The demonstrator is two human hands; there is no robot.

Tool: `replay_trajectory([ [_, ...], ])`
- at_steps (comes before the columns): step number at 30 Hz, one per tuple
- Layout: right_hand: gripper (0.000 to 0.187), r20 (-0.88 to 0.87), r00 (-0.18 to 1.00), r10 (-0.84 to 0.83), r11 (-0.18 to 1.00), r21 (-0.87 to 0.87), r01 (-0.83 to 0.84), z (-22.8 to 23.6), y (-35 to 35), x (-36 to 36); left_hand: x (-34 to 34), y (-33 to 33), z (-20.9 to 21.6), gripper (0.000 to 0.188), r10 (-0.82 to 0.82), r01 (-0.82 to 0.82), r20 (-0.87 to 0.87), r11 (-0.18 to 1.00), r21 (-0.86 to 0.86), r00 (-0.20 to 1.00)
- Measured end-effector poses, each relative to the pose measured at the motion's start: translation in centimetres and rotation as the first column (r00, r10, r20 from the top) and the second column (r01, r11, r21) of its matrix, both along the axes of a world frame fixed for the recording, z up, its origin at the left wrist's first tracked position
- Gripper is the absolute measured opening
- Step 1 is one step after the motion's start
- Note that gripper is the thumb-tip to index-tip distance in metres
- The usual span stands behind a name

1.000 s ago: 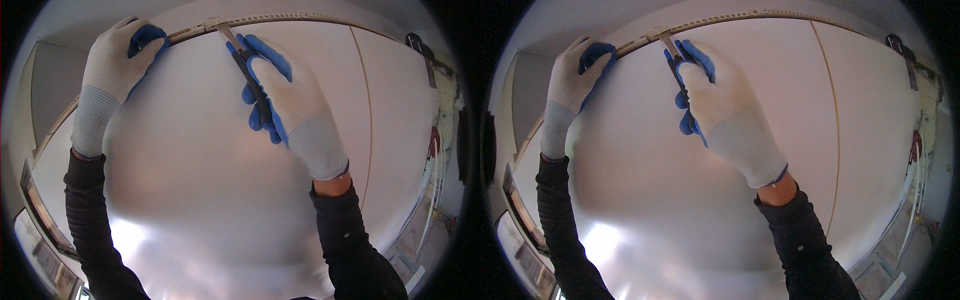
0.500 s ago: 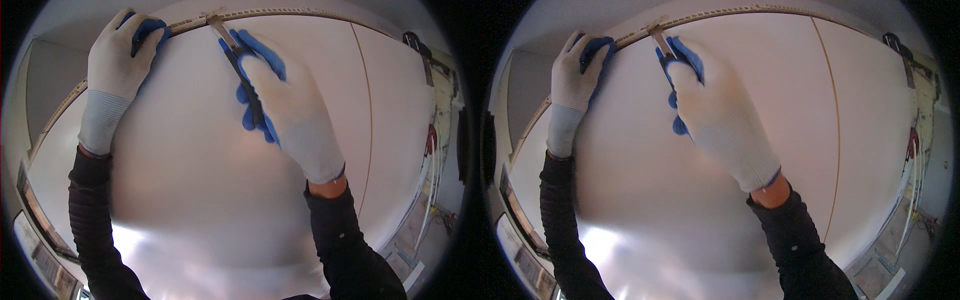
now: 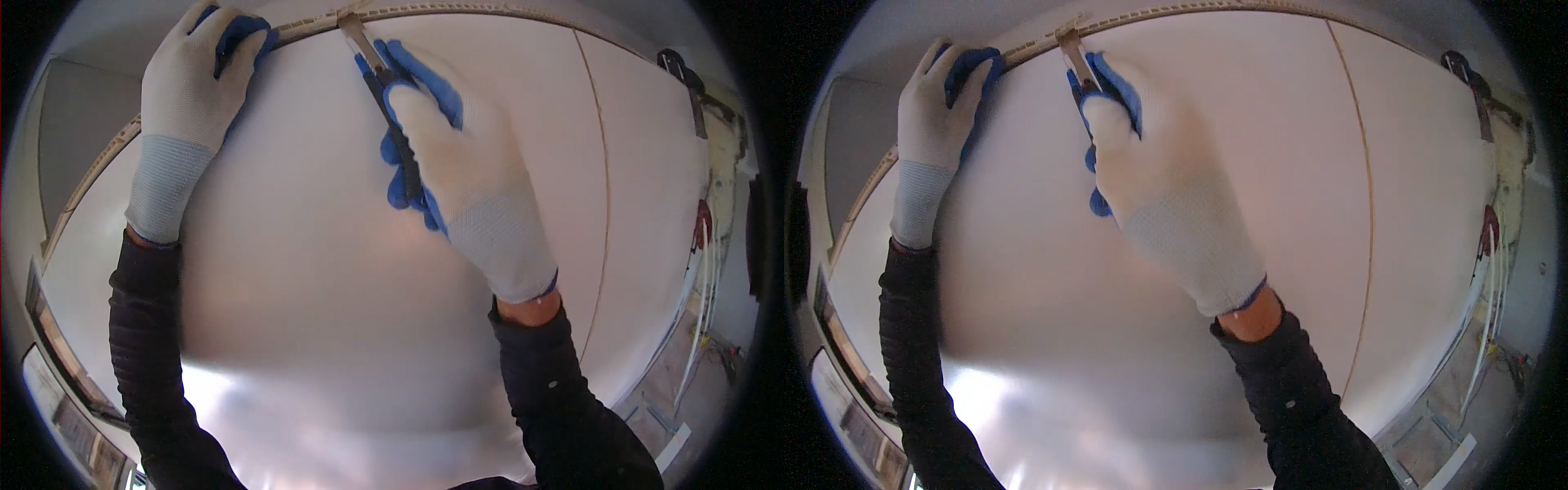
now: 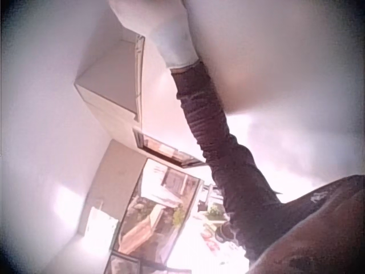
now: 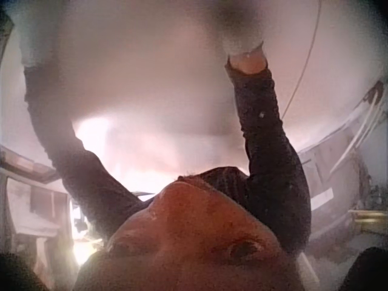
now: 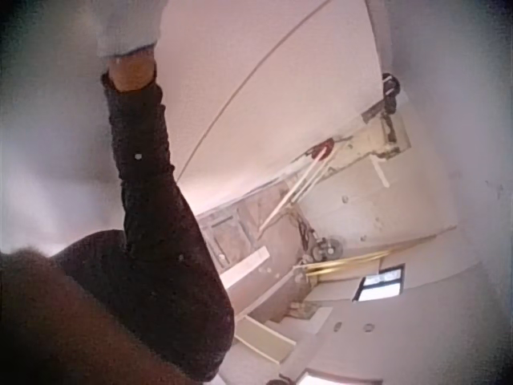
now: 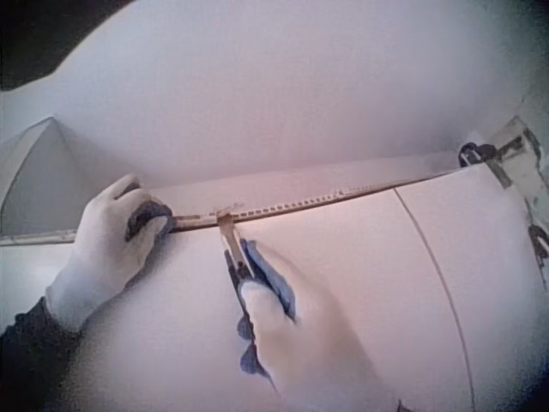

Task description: The person trims a white PVC panel along the top edge using a utility knife while wearing gloves.

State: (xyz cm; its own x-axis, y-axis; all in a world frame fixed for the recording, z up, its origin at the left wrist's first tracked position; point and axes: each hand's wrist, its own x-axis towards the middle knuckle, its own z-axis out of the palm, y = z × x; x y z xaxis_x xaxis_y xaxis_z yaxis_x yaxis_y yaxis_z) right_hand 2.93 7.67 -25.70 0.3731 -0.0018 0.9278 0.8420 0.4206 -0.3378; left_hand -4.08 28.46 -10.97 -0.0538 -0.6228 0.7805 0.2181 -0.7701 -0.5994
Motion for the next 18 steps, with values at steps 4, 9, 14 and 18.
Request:
replay_trajectory([
  [4, 0.036, -0.030, 0.998, 0.048, 0.998, 0.040, -0.046, 0.6, 0.1, -0.5, 0.0, -0.2, 0.1, 0.030, 0.022, -0.022, 0.069, 1.000, 0.006, 0.997],
  [9, 0.038, -0.071, 0.994, 0.078, 0.996, 0.051, -0.075, 0.3, 0.6, -0.6, 0.1, 0.0, 0.2, 0.029, 0.012, -0.014, 0.069, 1.000, 0.026, 0.998],
  [14, 0.037, -0.068, 0.996, 0.054, 0.998, 0.027, -0.052, 0.3, 0.2, -0.6, -0.4, -0.8, 0.0, 0.029, -0.022, 0.021, -0.020, 0.999, -0.037, 1.000],
  [18, 0.036, -0.028, 0.999, 0.045, 0.996, 0.077, -0.042, 0.5, 0.3, -0.5, 0.1, -1.5, -0.5, 0.021, -0.050, 0.043, 0.106, 0.997, 0.067, 0.993],
])
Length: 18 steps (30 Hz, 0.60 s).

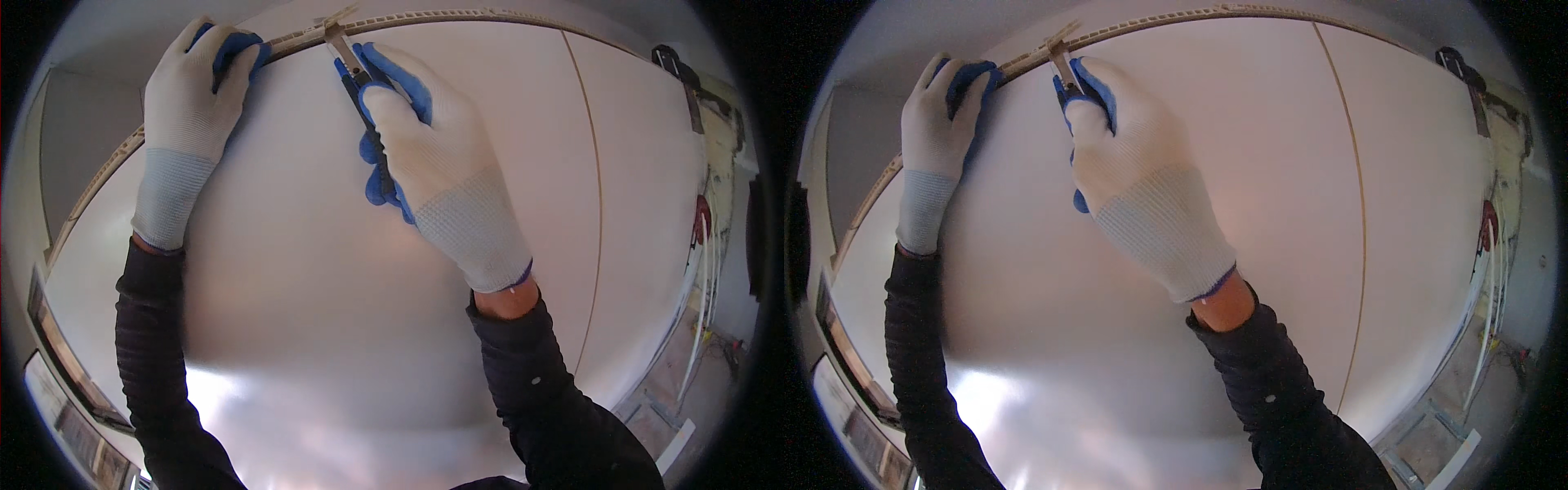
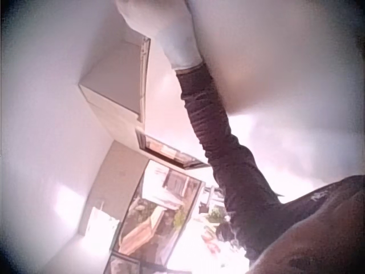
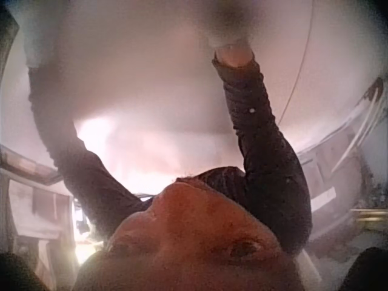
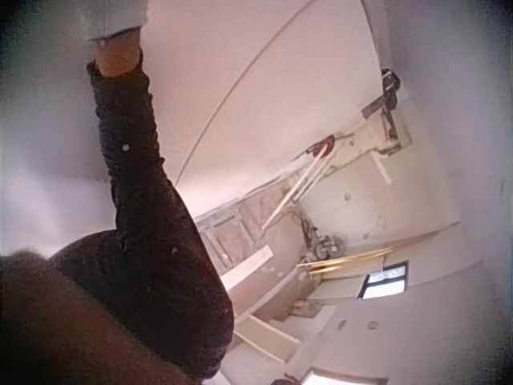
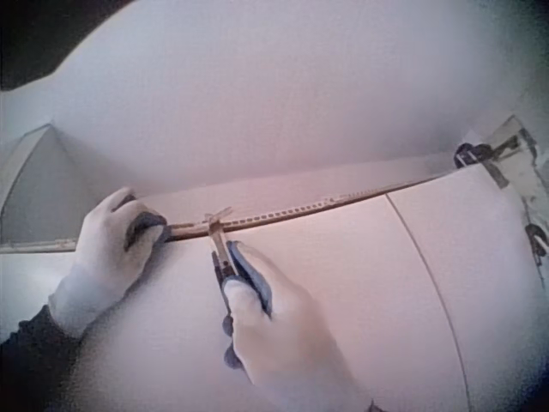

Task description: The person trims a white PVC panel along the top edge using a utility knife while wearing gloves.

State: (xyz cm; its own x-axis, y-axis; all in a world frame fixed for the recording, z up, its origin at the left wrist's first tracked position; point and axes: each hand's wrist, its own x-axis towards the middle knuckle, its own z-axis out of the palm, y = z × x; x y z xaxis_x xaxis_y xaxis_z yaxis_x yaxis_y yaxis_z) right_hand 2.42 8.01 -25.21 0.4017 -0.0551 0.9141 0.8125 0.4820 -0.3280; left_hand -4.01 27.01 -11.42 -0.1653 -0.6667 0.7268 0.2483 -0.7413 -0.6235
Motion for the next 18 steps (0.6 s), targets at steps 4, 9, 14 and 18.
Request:
replay_trajectory([
  [4, 0.034, 0.018, 1.000, -0.013, 1.000, 0.010, 0.013, -0.5, 0.9, 0.5, 0.0, 0.4, 0.0, 0.022, -0.004, 0.003, -0.037, 1.000, -0.012, 0.999],
  [9, 0.034, 0.088, 0.995, -0.039, 0.999, -0.013, 0.040, -0.2, 0.8, 0.4, -0.1, 0.6, -0.2, 0.028, 0.052, -0.059, -0.067, 0.993, -0.101, 0.996],
  [14, 0.031, -0.044, 0.998, 0.047, 0.999, -0.010, -0.047, -0.1, 0.7, -0.3, 0.1, 0.4, -0.3, 0.032, 0.047, -0.046, 0.013, 0.998, -0.040, 0.999],
  [18, 0.031, -0.032, 0.998, 0.053, 0.998, 0.030, -0.052, -0.6, 1.4, 0.4, -0.1, 0.4, -0.1, 0.026, 0.006, -0.007, -0.048, 1.000, -0.024, 0.999],
])
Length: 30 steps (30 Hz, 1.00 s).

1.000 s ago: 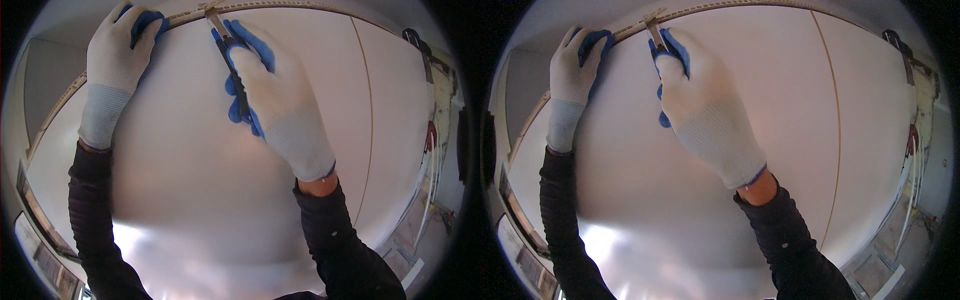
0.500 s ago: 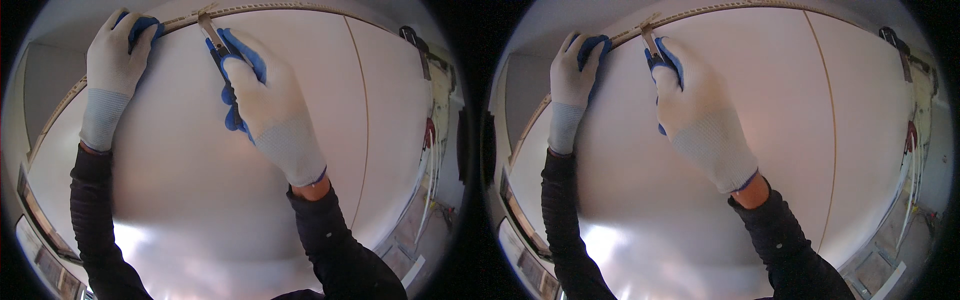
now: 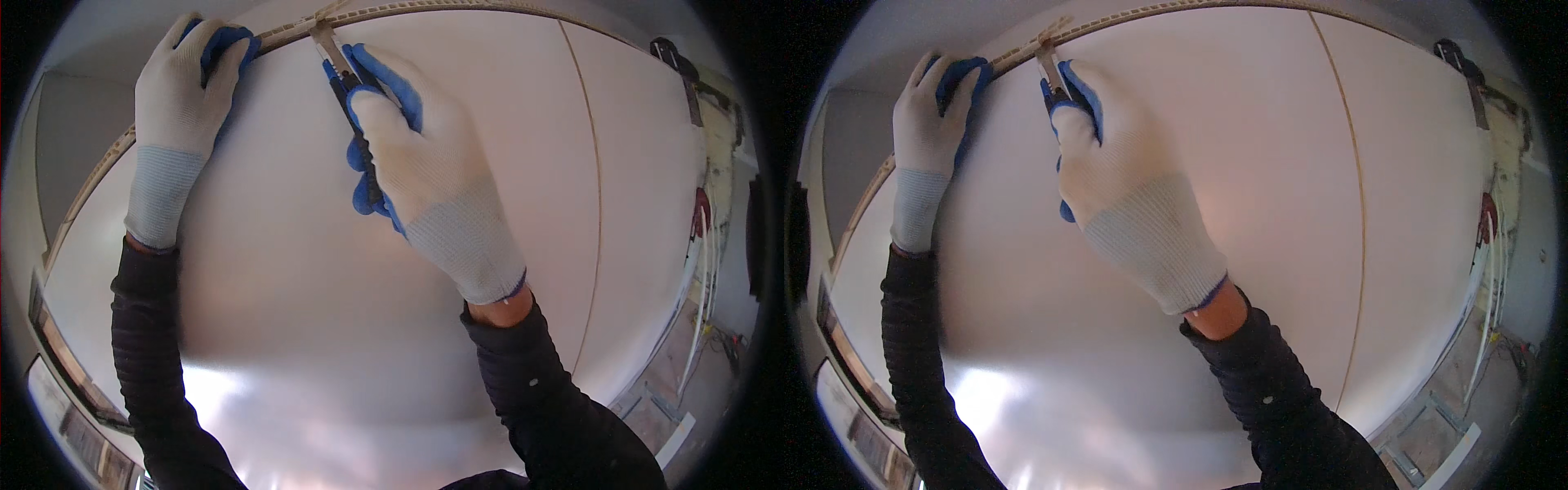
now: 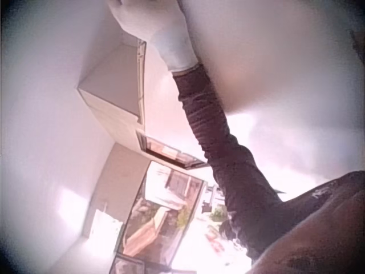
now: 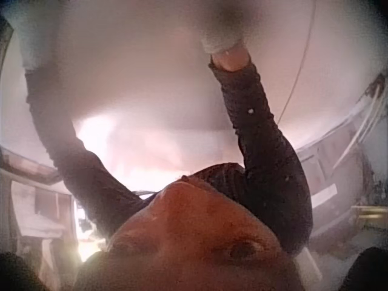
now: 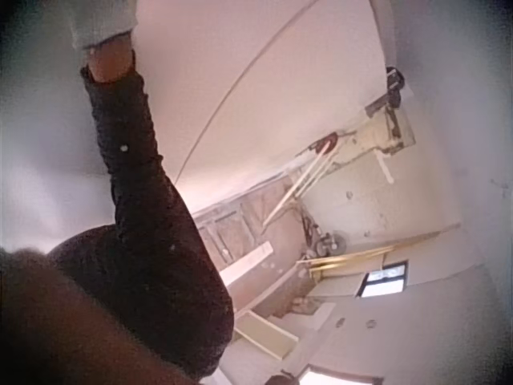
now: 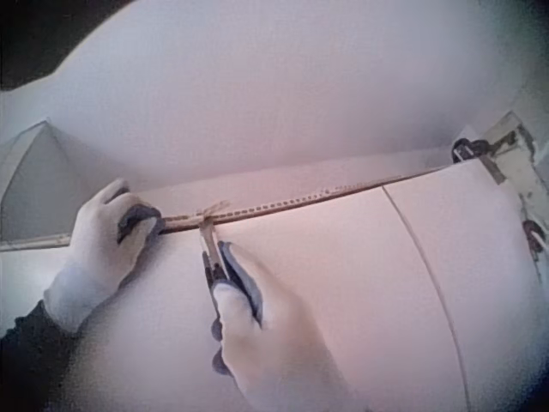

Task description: The person trims a white PVC panel along the top edge using a utility knife while wearing gloves.

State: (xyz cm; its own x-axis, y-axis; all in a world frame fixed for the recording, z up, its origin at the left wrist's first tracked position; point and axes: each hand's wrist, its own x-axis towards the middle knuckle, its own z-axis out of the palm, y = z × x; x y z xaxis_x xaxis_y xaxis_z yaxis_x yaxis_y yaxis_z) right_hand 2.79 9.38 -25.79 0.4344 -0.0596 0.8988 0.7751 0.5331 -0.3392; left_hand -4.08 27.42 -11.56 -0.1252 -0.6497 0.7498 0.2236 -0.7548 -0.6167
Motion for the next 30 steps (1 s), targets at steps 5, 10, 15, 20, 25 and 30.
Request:
replay_trajectory([
  [5, 0.032, 0.118, 0.991, -0.058, 0.998, 0.010, 0.058, 0.2, -0.3, 0.0, -0.1, 0.1, 0.3, 0.024, -0.033, 0.033, -0.026, 0.999, 0.011, 0.999],
  [10, 0.035, 0.020, 0.998, 0.064, 0.997, -0.055, -0.063, 0.8, -1.4, -0.2, 0.1, 0.1, 0.4, 0.025, -0.016, 0.014, 0.049, 0.999, 0.039, 0.999],
  [15, 0.040, -0.074, 0.966, 0.249, 0.955, -0.145, -0.257, 0.3, -3.5, 0.6, -0.4, -0.1, 0.2, 0.026, -0.025, 0.024, -0.053, 0.999, -0.023, 0.998],
  [20, 0.047, 0.179, 0.948, -0.263, 0.958, -0.071, 0.279, 0.8, -1.4, 2.2, -0.6, -0.3, -0.2, 0.024, -0.093, 0.088, -0.079, 0.994, -0.059, 0.993],
  [25, 0.048, 0.118, 0.986, -0.116, 0.982, -0.136, 0.132, -0.1, -5.5, 1.6, -1.1, -0.9, -0.6, 0.025, -0.123, 0.106, -0.154, 0.988, -0.115, 0.980],
  [30, 0.045, -0.092, 0.990, -0.106, 0.993, 0.044, 0.110, -2.8, -5.4, -0.8, -0.5, -1.0, 0.0, 0.028, -0.085, 0.077, -0.157, 0.995, -0.057, 0.984],
])
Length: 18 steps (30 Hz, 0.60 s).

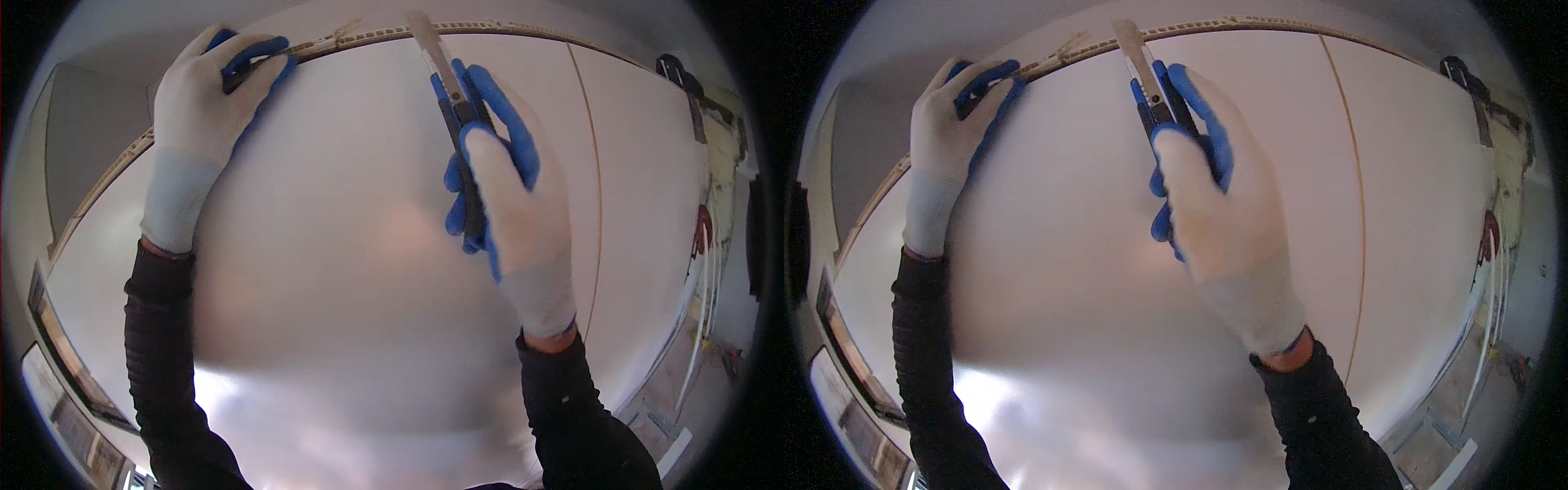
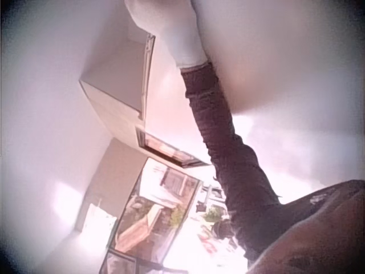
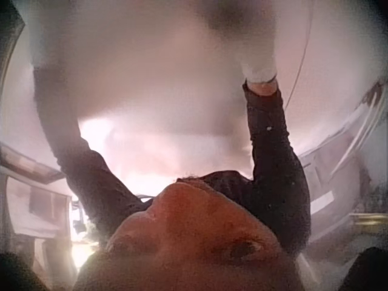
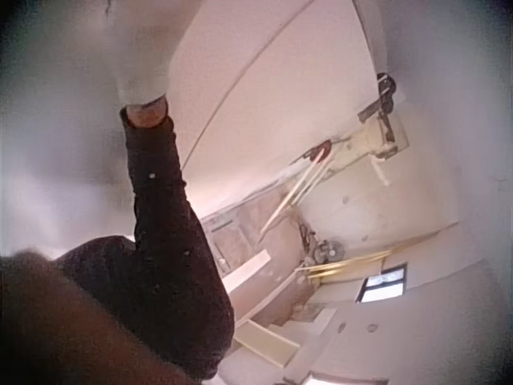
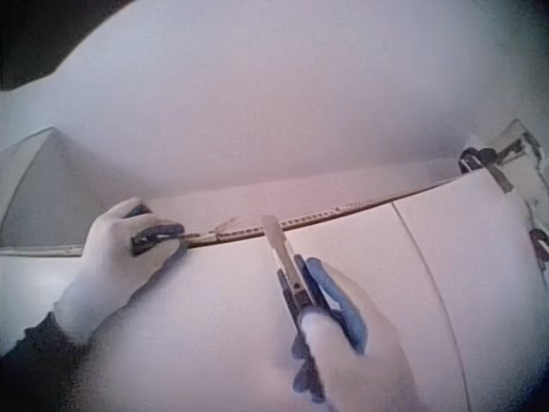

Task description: The person trims a white PVC panel along the top edge using a utility knife while wearing gloves.

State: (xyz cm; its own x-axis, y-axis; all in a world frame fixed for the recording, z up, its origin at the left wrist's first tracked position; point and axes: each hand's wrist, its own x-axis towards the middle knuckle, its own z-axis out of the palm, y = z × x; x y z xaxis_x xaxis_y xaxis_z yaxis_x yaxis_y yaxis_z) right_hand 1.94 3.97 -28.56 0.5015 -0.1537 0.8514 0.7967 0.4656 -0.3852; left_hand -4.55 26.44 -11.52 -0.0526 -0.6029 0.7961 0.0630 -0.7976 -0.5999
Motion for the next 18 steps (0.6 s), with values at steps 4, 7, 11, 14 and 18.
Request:
replay_trajectory([
  [4, 0.046, 0.401, 0.710, -0.579, 0.792, 0.066, 0.608, 0.8, 3.6, 2.1, 0.5, -0.1, -0.2, 0.029, 0.044, -0.042, 0.038, 0.997, -0.057, 0.998],
  [7, 0.045, 0.444, 0.577, -0.685, 0.672, 0.079, 0.736, 1.7, 4.9, 1.4, 0.6, -0.1, -0.1, 0.029, 0.068, -0.064, 0.051, 0.995, -0.082, 0.996],
  [11, 0.044, 0.436, 0.492, -0.754, 0.587, 0.109, 0.802, 2.1, 5.6, 0.8, 0.4, -0.2, -0.3, 0.025, 0.120, -0.120, 0.159, 0.993, -0.008, 0.980],
  [14, 0.045, 0.442, 0.436, -0.784, 0.518, 0.079, 0.852, 2.2, 5.9, 0.5, 0.4, -0.5, -0.3, 0.025, 0.040, -0.038, 0.027, 0.997, -0.073, 0.999],
  [18, 0.046, 0.443, 0.364, -0.819, 0.478, 0.176, 0.861, 3.0, 6.3, 0.6, 0.8, 0.1, 0.2, 0.026, 0.073, -0.071, 0.038, 0.996, -0.049, 0.997],
])
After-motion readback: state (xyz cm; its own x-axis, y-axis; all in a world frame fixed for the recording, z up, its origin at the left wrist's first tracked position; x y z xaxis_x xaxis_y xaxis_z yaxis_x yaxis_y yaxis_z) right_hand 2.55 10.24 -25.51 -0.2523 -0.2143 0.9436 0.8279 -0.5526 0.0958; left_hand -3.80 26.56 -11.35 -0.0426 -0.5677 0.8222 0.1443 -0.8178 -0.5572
